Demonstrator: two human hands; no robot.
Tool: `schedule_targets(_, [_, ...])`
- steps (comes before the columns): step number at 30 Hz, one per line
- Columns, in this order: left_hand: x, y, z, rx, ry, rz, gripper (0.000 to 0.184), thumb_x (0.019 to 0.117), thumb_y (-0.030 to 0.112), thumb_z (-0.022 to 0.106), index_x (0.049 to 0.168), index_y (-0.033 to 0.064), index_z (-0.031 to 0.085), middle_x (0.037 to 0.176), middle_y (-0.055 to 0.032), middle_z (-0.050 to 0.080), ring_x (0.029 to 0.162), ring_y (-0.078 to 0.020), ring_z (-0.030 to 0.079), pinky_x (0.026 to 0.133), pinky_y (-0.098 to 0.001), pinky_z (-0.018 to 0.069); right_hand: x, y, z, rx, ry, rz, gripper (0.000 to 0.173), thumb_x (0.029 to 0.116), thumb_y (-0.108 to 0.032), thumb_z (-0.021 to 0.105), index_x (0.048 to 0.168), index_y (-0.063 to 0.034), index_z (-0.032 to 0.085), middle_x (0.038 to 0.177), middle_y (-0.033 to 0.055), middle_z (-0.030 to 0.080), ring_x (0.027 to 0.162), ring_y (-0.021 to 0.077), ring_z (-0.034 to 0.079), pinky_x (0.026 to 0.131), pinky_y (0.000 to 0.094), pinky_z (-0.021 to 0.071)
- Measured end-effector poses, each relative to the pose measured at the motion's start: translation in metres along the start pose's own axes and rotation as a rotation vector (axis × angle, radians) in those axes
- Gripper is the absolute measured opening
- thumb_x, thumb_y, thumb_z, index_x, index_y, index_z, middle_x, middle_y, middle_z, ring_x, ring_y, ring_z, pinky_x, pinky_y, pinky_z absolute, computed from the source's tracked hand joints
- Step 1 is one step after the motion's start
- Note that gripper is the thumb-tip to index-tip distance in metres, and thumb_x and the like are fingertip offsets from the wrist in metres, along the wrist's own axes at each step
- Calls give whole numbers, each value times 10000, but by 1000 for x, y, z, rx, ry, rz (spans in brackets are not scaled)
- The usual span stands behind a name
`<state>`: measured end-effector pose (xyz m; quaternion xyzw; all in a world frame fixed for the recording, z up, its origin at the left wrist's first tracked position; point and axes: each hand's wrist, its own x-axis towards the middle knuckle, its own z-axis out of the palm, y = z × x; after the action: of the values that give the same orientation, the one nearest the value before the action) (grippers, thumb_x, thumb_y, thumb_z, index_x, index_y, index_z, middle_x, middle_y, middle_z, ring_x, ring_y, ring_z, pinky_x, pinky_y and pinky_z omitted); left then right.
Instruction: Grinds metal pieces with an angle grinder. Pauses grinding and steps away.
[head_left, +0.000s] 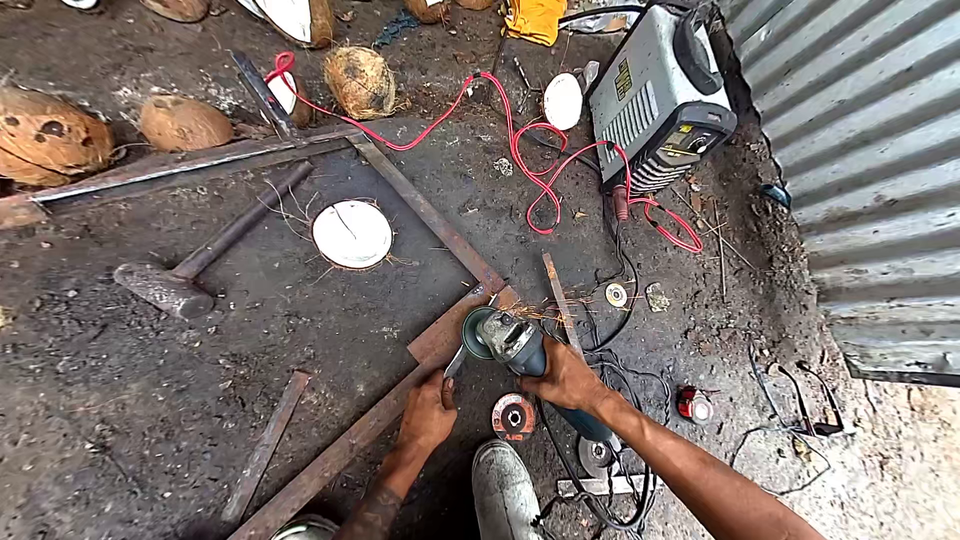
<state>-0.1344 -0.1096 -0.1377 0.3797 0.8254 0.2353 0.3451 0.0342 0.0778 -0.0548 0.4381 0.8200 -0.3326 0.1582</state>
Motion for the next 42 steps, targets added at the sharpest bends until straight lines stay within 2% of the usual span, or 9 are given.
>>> schedule_targets(6, [-1, -1, 7, -34, 85, 18, 309, 1055, 201, 478, 1061, -35, 679, 849, -196, 694, 822, -358, 705, 779, -543, 556, 12, 1, -1, 25, 62, 17, 815, 731, -462, 821, 1369, -36, 547, 1143, 137, 709, 1079, 277, 693, 958, 512, 543])
schedule_targets(10, [-1, 0, 9, -39, 104, 10, 302, 1043, 195, 486, 1052, -37, 678, 842, -201, 692, 817, -369, 705, 769, -549, 556, -1, 6, 11, 24, 54, -9, 783, 719, -457, 817, 1339, -47, 573, 1087, 124, 724, 1029, 272, 710, 918, 516, 563])
schedule_targets(13, [-2, -2, 13, -28, 141, 37, 296, 1034, 198, 494, 1017, -32, 679, 804, -194, 684, 775, -363, 703, 725, -549, 557, 5, 13, 5, 36, 80, 4, 813, 723, -441, 816, 1371, -30, 551, 1112, 134, 720, 1048, 277, 706, 930, 521, 556])
schedule_targets(14, [-2, -2, 14, -23, 159, 49, 291, 1029, 196, 498, 1004, -32, 678, 785, -193, 677, 755, -363, 701, 705, -548, 556, 8, 15, 2, 34, 93, 11, 785, 722, -440, 815, 1342, -27, 564, 1093, 133, 721, 1033, 277, 708, 916, 520, 558])
schedule_targets(20, [0, 2, 13, -15, 144, 31, 294, 1035, 193, 498, 1013, -37, 680, 807, -202, 688, 783, -381, 707, 728, -563, 557, 2, 12, 8, 8, 58, 9, 772, 717, -448, 821, 1330, -41, 585, 1077, 130, 728, 1015, 286, 716, 900, 527, 569])
schedule_targets(26, [-2, 1, 15, 0, 172, 31, 285, 1033, 196, 509, 993, -27, 681, 779, -193, 682, 754, -376, 706, 700, -556, 557, 14, 18, 3, 47, 107, 27, 767, 725, -460, 809, 1319, -34, 577, 1083, 123, 721, 1023, 267, 708, 911, 515, 562])
schedule_targets(31, [-2, 3, 13, 4, 135, -4, 305, 1041, 215, 482, 1028, -19, 676, 789, -200, 682, 769, -390, 706, 710, -566, 555, 5, 20, 11, 39, 73, -1, 754, 717, -450, 806, 1311, -39, 590, 1078, 121, 724, 1021, 265, 710, 909, 514, 562])
schedule_targets(34, [-4, 1, 16, 27, 154, 4, 299, 1034, 212, 493, 1015, -24, 674, 777, -205, 681, 751, -401, 705, 688, -568, 555, 12, 23, 8, 64, 124, 1, 763, 729, -460, 810, 1310, -22, 581, 1085, 126, 720, 1028, 263, 707, 917, 507, 560])
schedule_targets(42, [-4, 1, 21, 63, 208, 30, 301, 1030, 212, 496, 1006, -23, 682, 786, -215, 686, 757, -414, 711, 683, -578, 563, 8, 21, 6, 54, 89, 3, 754, 713, -455, 809, 1305, -40, 598, 1077, 116, 725, 1017, 256, 710, 905, 511, 565])
